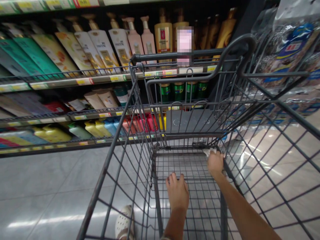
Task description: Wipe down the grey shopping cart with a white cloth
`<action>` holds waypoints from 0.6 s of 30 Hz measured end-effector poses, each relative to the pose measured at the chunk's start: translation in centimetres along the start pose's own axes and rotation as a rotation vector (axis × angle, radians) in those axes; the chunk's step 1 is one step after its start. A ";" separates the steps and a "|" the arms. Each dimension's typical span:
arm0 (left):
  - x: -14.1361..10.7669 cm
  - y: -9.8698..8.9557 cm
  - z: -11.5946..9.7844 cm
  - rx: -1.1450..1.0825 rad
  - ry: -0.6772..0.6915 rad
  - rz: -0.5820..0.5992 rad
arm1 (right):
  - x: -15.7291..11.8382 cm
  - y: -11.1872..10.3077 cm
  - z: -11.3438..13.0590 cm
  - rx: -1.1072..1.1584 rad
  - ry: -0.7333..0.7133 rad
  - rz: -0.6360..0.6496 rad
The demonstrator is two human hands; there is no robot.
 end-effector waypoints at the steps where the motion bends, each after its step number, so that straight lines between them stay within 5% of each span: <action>1: 0.0 0.0 0.0 0.003 -0.001 0.003 | 0.2 0.4 0.6 0.017 0.007 0.007; 10: 0.4 0.6 0.2 0.022 -0.021 0.019 | -1.5 3.9 9.8 0.184 -0.238 0.121; 18: 0.4 0.5 0.2 0.020 -0.019 0.013 | -0.3 2.0 7.8 0.247 -0.462 0.248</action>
Point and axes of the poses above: each hand's wrist, its own x-axis towards the middle knuckle, its own y-axis out of the palm, z = x × y, the point moved 10 cm from there along x, towards the middle knuckle, and after that the axes turned 9 degrees about z, right-handed, at the moved point
